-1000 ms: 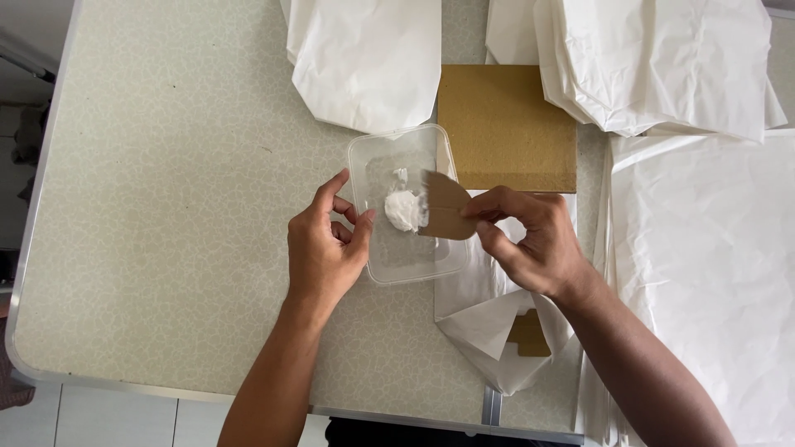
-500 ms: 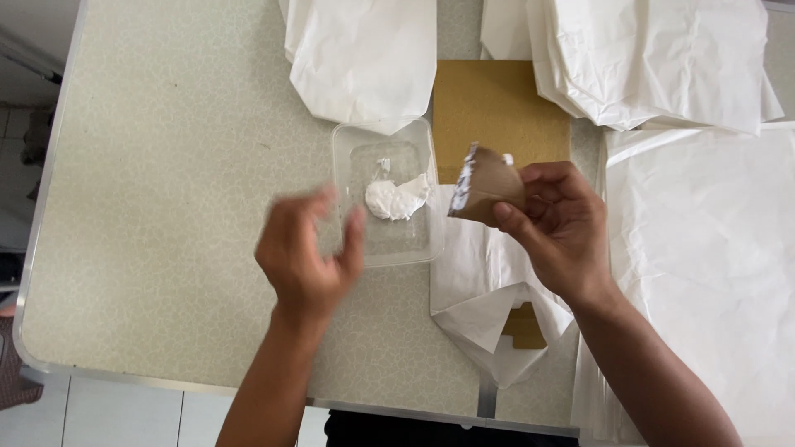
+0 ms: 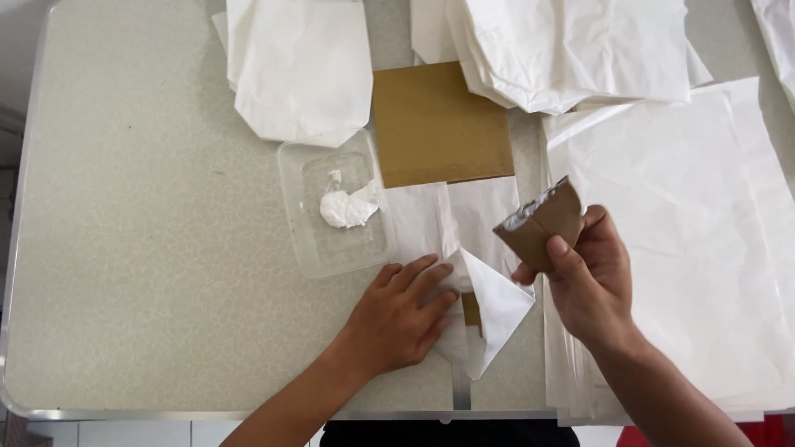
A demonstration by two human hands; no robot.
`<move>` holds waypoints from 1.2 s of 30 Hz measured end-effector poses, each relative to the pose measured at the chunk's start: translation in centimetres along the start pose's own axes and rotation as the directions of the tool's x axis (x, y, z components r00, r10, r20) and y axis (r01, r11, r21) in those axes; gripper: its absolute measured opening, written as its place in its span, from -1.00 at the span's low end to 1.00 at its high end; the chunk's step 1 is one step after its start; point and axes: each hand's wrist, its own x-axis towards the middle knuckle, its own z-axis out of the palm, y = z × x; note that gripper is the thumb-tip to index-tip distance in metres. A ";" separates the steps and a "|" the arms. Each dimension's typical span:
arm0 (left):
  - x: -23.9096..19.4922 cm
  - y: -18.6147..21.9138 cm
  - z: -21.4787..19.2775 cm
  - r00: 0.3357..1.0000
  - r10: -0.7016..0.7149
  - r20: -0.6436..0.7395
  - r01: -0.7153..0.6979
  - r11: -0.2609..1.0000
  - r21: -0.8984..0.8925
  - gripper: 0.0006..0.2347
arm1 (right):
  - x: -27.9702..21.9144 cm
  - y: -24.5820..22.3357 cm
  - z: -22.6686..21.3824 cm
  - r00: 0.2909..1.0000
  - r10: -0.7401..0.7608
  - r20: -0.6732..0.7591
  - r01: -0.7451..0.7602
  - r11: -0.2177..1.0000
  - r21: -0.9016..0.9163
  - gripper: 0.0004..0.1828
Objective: Folding and gluing white paper sheets around a cardboard template to create paper bags
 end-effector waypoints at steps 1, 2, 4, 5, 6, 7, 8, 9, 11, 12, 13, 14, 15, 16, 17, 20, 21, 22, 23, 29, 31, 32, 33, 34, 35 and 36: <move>0.2 -0.1 0.2 1.000 0.002 0.012 -0.002 1.000 -0.009 -0.85 | -0.5 0.6 -0.3 1.000 0.007 -0.013 -0.007 1.000 0.003 -0.80; 0.3 -0.1 0.5 0.999 -0.038 0.038 0.038 0.999 0.004 -0.83 | -1.0 1.2 -0.6 1.000 -0.001 -0.020 0.001 1.000 -0.002 -0.84; 0.1 -0.3 1.2 0.994 -0.080 0.073 0.079 0.997 0.014 -0.80 | -2.2 1.7 -0.3 0.999 -0.003 -0.032 0.003 1.000 -0.004 -0.83; 0.0 -0.6 1.6 0.993 -0.086 0.085 0.083 0.996 0.033 -0.77 | -2.5 1.5 0.2 0.998 0.055 -0.006 -0.056 0.998 -0.024 -0.82; -0.1 -1.0 2.0 0.991 -0.092 0.097 0.087 0.995 0.052 -0.73 | -2.7 1.3 0.6 0.993 0.115 0.020 -0.114 0.992 -0.046 -0.81; -0.1 -1.1 2.0 0.990 -0.095 0.101 0.090 0.995 0.051 -0.73 | -3.0 2.3 0.1 0.993 0.120 0.019 -0.119 0.992 -0.044 -0.81; -0.1 -1.1 2.1 0.988 -0.103 0.113 0.098 0.994 0.047 -0.71 | -3.3 3.3 -0.4 0.983 0.174 0.056 -0.168 0.981 -0.098 -0.79; 0.0 -1.2 2.2 0.987 -0.106 0.122 0.102 0.994 0.041 -0.68 | -3.6 4.3 -1.0 0.970 0.226 0.088 -0.211 0.965 -0.156 -0.78; 0.2 -1.1 1.8 0.979 -0.116 0.169 0.107 0.992 0.059 -0.66 | -3.4 4.6 -0.7 0.963 0.258 0.072 -0.246 0.958 -0.148 -0.78; 0.3 -1.1 1.6 0.969 -0.127 0.213 0.112 0.990 0.080 -0.63 | -3.2 4.8 -0.5 0.956 0.289 0.060 -0.278 0.950 -0.140 -0.78; 0.3 -1.0 1.5 0.969 -0.131 0.211 0.116 0.990 0.082 -0.63 | -2.9 4.5 -0.2 0.955 0.290 0.064 -0.279 0.950 -0.141 -0.78; 0.4 -1.0 1.5 0.955 -0.157 0.251 0.143 0.987 0.073 -0.59 | -2.6 4.2 0.1 0.954 0.297 0.031 -0.292 0.950 -0.112 -0.79; 0.4 -0.9 1.5 0.939 -0.179 0.292 0.169 0.984 0.060 -0.55 | -2.4 3.9 0.4 0.952 0.307 -0.007 -0.307 0.948 -0.084 -0.80; 0.2 -1.0 1.9 0.939 -0.181 0.292 0.171 0.983 0.058 -0.55 | -2.3 4.0 0.4 0.951 0.310 -0.007 -0.309 0.947 -0.086 -0.80; -0.1 -1.1 2.3 0.955 -0.168 0.245 0.152 0.985 0.082 -0.52 | -2.2 4.1 0.4 0.946 0.324 -0.015 -0.324 0.944 -0.056 -0.80; -0.2 -1.2 2.8 0.977 -0.121 0.175 0.108 0.991 0.081 -0.49 | -2.2 4.9 0.0 0.941 0.337 -0.031 -0.338 0.941 -0.019 -0.80; -0.2 -1.2 2.8 0.984 -0.094 0.153 0.086 0.995 0.058 -0.48 | -2.3 5.3 -0.1 0.940 0.339 -0.036 -0.340 0.940 -0.010 -0.81; -0.1 -1.2 2.6 0.984 -0.095 0.152 0.087 0.994 0.059 -0.48 | -2.3 5.2 -0.1 0.940 0.339 -0.034 -0.340 0.940 -0.011 -0.81; 0.0 -1.1 2.4 0.972 -0.111 0.209 0.100 0.993 0.066 -0.48 | -2.4 5.2 -0.1 0.940 0.337 -0.048 -0.338 0.941 -0.007 -0.81; 0.2 -0.9 2.0 0.946 -0.167 0.278 0.153 0.986 0.072 -0.45 | -2.8 5.5 -1.0 0.941 0.335 -0.059 -0.334 0.942 0.014 -0.81; 0.2 -0.9 2.0 0.944 -0.170 0.283 0.157 0.985 0.070 -0.45 | -2.4 5.3 -1.4 0.948 0.316 -0.043 -0.315 0.949 0.021 -0.83; 0.2 -0.9 1.9 0.941 -0.173 0.292 0.157 0.984 0.080 -0.45 | -2.2 5.0 -1.5 0.960 0.278 -0.038 -0.280 0.957 -0.078 -0.85; 0.2 -0.9 2.0 0.938 -0.175 0.298 0.155 0.984 0.090 -0.44 | -1.8 4.6 -1.7 0.971 0.237 -0.029 -0.238 0.955 -0.177 -0.86; 0.2 -0.8 2.0 0.939 -0.176 0.297 0.156 0.984 0.090 -0.44 | -1.8 4.2 -1.3 0.971 0.237 -0.028 -0.238 0.955 -0.178 -0.86; 0.2 -0.8 2.0 0.939 -0.180 0.292 0.160 0.983 0.092 -0.45 | -1.7 3.8 -0.8 0.976 0.219 0.004 -0.213 0.953 -0.216 -0.87; 0.2 -0.7 2.0 0.940 -0.183 0.288 0.163 0.982 0.093 -0.46 | -1.6 3.4 -0.3 0.979 0.202 0.037 -0.187 0.949 -0.252 -0.87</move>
